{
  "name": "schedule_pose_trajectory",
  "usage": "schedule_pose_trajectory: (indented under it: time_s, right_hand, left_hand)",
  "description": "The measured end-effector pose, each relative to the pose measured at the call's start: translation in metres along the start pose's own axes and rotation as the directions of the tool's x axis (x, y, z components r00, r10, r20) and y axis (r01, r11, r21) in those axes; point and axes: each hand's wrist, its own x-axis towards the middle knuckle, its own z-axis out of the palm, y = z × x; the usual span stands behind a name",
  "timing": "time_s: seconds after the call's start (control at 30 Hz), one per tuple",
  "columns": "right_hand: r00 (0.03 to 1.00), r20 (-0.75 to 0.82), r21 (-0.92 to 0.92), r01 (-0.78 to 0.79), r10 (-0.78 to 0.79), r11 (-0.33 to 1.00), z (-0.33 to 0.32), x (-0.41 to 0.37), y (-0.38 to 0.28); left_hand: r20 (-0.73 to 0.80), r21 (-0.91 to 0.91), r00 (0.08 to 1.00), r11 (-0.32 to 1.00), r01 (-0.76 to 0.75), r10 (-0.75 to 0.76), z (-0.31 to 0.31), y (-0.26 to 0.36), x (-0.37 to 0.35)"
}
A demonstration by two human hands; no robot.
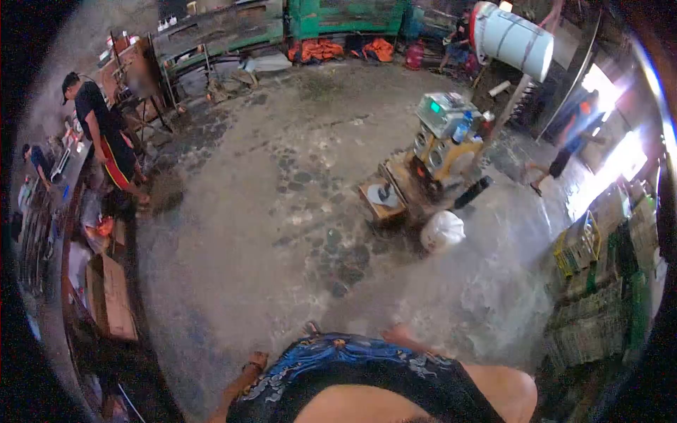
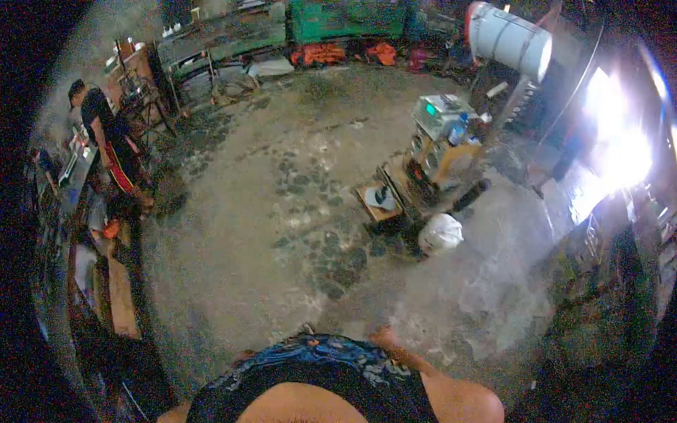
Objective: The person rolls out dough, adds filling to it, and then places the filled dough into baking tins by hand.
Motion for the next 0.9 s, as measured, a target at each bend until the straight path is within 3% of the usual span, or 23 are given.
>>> schedule_pose_trajectory:
  time_s: [0.03,0.07,0.13,0.17,0.23,0.3,0.33,0.4,0.43,0.5,0.53,0.57,0.6,0.63,0.7,0.8,0.83,0.87,0.9]
  right_hand:
    - [0.994,-0.003,0.052,-0.105,0.105,0.993,-0.009,0.014,-0.001]
    - [0.965,-0.028,0.151,-0.254,0.261,0.955,-0.023,0.036,0.003]
    - [0.848,-0.105,0.403,-0.441,0.519,0.802,-0.057,0.082,0.001]
    - [0.798,-0.112,0.589,-0.427,0.593,0.686,-0.131,0.065,-0.047]
    - [0.798,-0.373,0.516,-0.245,0.473,0.821,-0.137,0.106,-0.034]
    - [0.768,-0.44,0.595,-0.138,0.465,0.792,-0.153,0.119,-0.057]
    - [0.753,-0.478,0.624,-0.072,0.452,0.778,-0.161,0.126,-0.068]
    - [0.87,-0.268,0.555,-0.211,0.414,0.804,-0.16,0.134,-0.073]
    - [0.91,-0.159,0.511,-0.256,0.382,0.821,-0.155,0.144,-0.077]
    - [0.923,-0.197,0.401,-0.231,0.33,0.886,-0.099,0.171,-0.055]
    - [0.989,0.058,0.056,-0.139,0.135,0.989,-0.097,0.182,-0.047]
    - [0.803,0.526,-0.021,-0.318,0.281,0.948,-0.095,0.213,-0.033]
    - [0.774,0.574,-0.023,-0.31,0.267,0.95,-0.094,0.222,-0.024]
    - [0.806,0.543,-0.014,-0.273,0.237,0.962,-0.103,0.237,-0.016]
    - [0.875,0.451,-0.039,-0.179,0.177,0.983,-0.143,0.29,0.001]
    - [0.929,0.367,-0.179,0.011,0.056,0.984,-0.226,0.371,0.015]
    - [0.93,0.365,-0.217,0.126,-0.039,0.968,-0.247,0.396,0.021]
    - [0.886,0.379,-0.257,0.378,-0.267,0.889,-0.253,0.421,0.037]
    - [0.794,0.373,-0.31,0.595,-0.481,0.742,-0.254,0.448,0.057]
  left_hand:
    - [-0.118,-0.179,0.984,0.977,0.114,-0.137,-0.019,-0.002,0.008]
    - [0.026,-0.186,0.995,0.977,0.1,-0.096,-0.035,-0.008,0.025]
    - [0.085,-0.048,0.995,0.998,0.05,-0.046,-0.09,0.0,0.059]
    - [0.072,-0.013,0.997,0.999,0.03,-0.029,-0.118,0.014,0.078]
    - [0.041,0.032,0.999,0.999,-0.011,0.01,-0.174,0.045,0.11]
    - [0.031,0.085,0.996,0.992,-0.089,0.087,-0.24,0.106,0.123]
    - [0.006,0.117,0.979,0.972,-0.202,0.203,-0.246,0.114,0.15]
    - [-0.045,0.202,0.904,0.89,-0.409,0.425,-0.264,0.137,0.197]
    - [-0.019,-0.017,0.969,0.969,-0.246,0.246,-0.3,0.187,0.182]
    - [-0.166,-0.309,0.958,0.91,-0.276,0.234,-0.239,0.166,0.273]
    - [-0.065,-0.215,0.972,0.948,-0.235,0.226,-0.259,0.191,0.271]
    - [0.037,-0.114,0.978,0.973,-0.199,0.204,-0.271,0.221,0.268]
    - [0.054,-0.013,0.95,0.951,-0.308,0.308,-0.266,0.23,0.275]
    - [0.085,0.091,0.909,0.905,-0.415,0.408,-0.267,0.224,0.289]
    - [0.113,0.138,0.927,0.918,-0.372,0.359,-0.308,0.213,0.336]
    - [0.234,0.126,0.949,0.961,-0.246,0.212,-0.322,0.163,0.339]
    - [0.267,0.098,0.95,0.977,-0.192,0.16,-0.32,0.158,0.336]
    - [0.25,0.075,0.952,0.976,-0.203,0.178,-0.325,0.145,0.335]
    - [0.209,0.048,0.935,0.952,-0.303,0.287,-0.329,0.126,0.33]
